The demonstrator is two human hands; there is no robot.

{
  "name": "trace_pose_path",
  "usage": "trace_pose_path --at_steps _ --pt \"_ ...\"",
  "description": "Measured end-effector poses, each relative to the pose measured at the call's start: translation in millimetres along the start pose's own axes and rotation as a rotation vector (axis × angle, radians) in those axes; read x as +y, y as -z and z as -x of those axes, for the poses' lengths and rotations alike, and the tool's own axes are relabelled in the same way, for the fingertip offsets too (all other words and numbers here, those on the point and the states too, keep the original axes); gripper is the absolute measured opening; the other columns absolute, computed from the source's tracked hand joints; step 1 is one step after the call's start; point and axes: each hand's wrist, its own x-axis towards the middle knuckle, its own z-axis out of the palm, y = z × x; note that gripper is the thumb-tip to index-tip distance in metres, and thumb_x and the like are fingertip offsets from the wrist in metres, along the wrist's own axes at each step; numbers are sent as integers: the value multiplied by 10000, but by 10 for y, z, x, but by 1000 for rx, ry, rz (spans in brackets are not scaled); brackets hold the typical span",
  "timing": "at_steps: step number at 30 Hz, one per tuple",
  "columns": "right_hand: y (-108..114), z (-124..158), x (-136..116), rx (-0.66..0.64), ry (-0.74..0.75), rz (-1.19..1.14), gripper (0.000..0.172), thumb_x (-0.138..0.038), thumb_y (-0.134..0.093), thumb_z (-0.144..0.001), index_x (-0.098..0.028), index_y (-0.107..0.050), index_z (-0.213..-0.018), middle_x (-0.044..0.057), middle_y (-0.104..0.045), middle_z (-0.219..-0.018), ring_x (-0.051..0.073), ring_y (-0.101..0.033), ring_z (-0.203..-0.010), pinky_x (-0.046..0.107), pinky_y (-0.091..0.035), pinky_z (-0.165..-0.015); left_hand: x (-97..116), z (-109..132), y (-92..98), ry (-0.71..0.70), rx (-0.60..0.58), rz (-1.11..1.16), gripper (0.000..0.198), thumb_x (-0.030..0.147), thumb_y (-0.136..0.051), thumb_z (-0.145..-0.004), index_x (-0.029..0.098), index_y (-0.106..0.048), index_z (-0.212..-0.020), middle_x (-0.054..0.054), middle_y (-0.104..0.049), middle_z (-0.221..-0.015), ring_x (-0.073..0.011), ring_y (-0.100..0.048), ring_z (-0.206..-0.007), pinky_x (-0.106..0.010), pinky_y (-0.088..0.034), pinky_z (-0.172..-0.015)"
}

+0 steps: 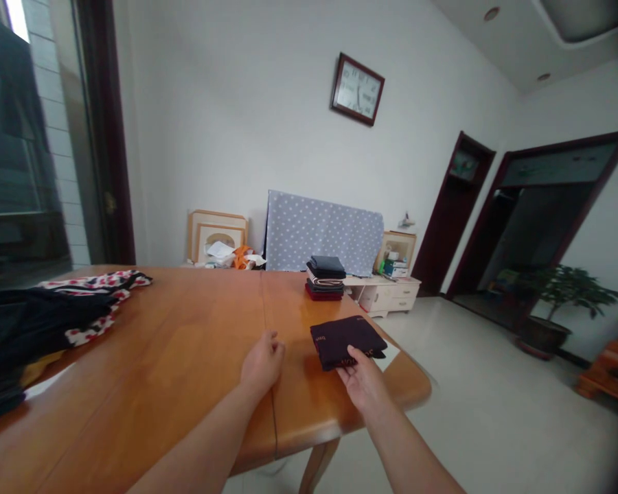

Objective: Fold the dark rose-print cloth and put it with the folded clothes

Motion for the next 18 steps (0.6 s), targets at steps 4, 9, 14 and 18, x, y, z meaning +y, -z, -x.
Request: trace_pose_path --at_steps 4,9,14,18 --pt "-83 -434 -67 74 -16 28 273 -122 -672 -798 -253 -591 -1023 19 -746 -927 184 -719 -835 358 -604 -799 -100 -24 -55 -85 -51 -171 360 369 -494 -923 193 -522 -1235 -69 -717 -1053 -207 -667 -970 -288 -435 -769" --pt "-214 -997 -73 96 -20 48 229 -113 -633 -819 -246 -578 -996 11 -735 -898 175 -712 -840 355 -598 -817 -134 -52 -74 -109 -40 -227 358 386 -481 -923 203 -507 -1230 -74 -700 -1068 -203 -653 -1003 -291 -429 -813" --pt "-331 -1516 -58 111 -30 66 225 -106 -602 -832 -250 -573 -1002 1 -726 -887 168 -704 -834 368 -594 -826 -120 -39 -71 -111 -49 -266 367 387 -476 -914 200 -506 -1228 -86 -684 -1075 -218 -632 -1024 -308 -422 -848" --pt "-420 -1844 -26 123 -25 87 209 -113 -582 -844 -262 -572 -990 -20 -713 -853 145 -696 -805 355 -587 -841 -98 -26 -67 -98 -59 -276 374 382 -477 -905 204 -506 -1234 -83 -678 -1060 -225 -624 -1018 -320 -416 -858"
